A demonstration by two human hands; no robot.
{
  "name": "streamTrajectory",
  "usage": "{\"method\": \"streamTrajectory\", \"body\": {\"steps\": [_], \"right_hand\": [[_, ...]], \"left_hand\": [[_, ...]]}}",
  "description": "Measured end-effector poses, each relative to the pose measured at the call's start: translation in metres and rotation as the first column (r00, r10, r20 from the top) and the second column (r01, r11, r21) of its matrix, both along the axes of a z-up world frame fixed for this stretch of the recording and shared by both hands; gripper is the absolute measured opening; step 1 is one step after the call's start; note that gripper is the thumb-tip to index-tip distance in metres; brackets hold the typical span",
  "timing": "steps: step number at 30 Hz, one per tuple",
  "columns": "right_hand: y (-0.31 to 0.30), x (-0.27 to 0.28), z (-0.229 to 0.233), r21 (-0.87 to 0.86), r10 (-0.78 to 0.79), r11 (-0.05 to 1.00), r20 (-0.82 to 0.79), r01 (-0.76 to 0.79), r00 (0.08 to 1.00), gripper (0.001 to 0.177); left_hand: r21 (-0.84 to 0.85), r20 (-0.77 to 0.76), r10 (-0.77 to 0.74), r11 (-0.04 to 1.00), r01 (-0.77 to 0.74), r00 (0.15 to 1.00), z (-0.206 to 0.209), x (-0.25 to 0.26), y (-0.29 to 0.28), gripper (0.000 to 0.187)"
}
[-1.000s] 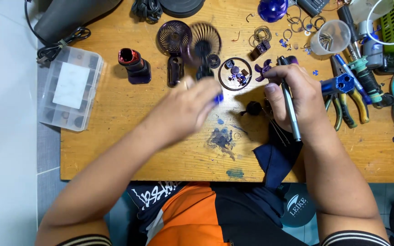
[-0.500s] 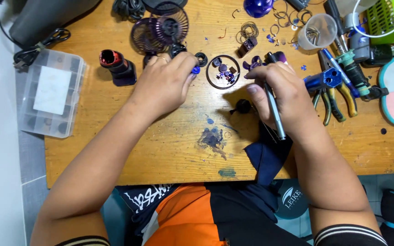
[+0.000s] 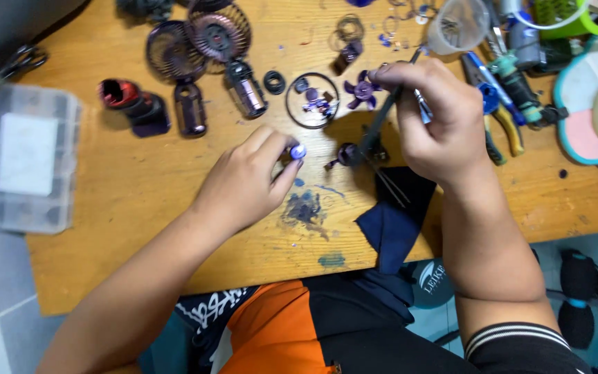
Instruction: Repairing a small handheld fan by disassembling and inspecting its internal components on a workbench
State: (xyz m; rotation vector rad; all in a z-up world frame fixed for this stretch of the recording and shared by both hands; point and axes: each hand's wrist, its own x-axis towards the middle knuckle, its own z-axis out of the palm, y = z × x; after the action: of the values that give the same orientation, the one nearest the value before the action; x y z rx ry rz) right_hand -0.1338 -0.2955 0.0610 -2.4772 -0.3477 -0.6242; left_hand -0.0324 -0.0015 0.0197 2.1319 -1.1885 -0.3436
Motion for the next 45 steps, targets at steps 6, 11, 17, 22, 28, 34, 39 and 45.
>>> {"method": "streamTrajectory", "body": {"steps": [6,11,17,22,28,34,39,45], "right_hand": [[-0.016,-0.010,0.003,0.803,-0.099,0.590,-0.038,0.089,0.994,0.025],[-0.030,-0.045,0.039,0.303,-0.371,0.861,-0.175,0.409,0.912,0.031],[-0.068,-0.081,0.028,-0.345,-0.506,0.832,-0.153,0.434,0.849,0.047],[-0.048,-0.074,0.011,-0.386,-0.597,0.780,-0.220,0.493,0.772,0.051],[0.033,-0.078,0.015,-0.120,-0.446,0.894,-0.304,0.431,0.842,0.034],[0.095,-0.087,-0.045,-0.215,-0.137,0.976,-0.563,0.015,0.815,0.037],[0.100,-0.095,-0.075,-0.279,-0.137,0.960,-0.466,0.002,0.874,0.015],[0.069,-0.086,-0.073,-0.497,-0.185,0.867,-0.240,0.043,0.953,0.010]], "left_hand": [[-0.031,0.009,-0.018,0.999,0.018,1.000,-0.022,-0.003,0.001,0.016],[-0.034,-0.028,-0.062,0.998,0.061,0.998,-0.030,0.003,0.005,0.020],[-0.047,-0.013,-0.092,0.995,0.091,0.996,-0.031,0.006,0.006,0.021],[-0.070,-0.039,-0.111,0.992,0.108,0.993,-0.024,0.006,0.004,0.017],[-0.001,-0.105,-0.091,0.996,0.092,0.990,-0.024,0.009,0.008,0.019],[-0.038,-0.137,-0.086,0.996,0.081,0.987,-0.030,0.014,0.009,0.023],[-0.072,-0.178,-0.088,0.994,0.076,0.980,-0.018,0.012,0.007,0.026],[-0.036,-0.142,-0.105,0.994,0.101,0.984,-0.010,0.008,0.005,0.025]]}}
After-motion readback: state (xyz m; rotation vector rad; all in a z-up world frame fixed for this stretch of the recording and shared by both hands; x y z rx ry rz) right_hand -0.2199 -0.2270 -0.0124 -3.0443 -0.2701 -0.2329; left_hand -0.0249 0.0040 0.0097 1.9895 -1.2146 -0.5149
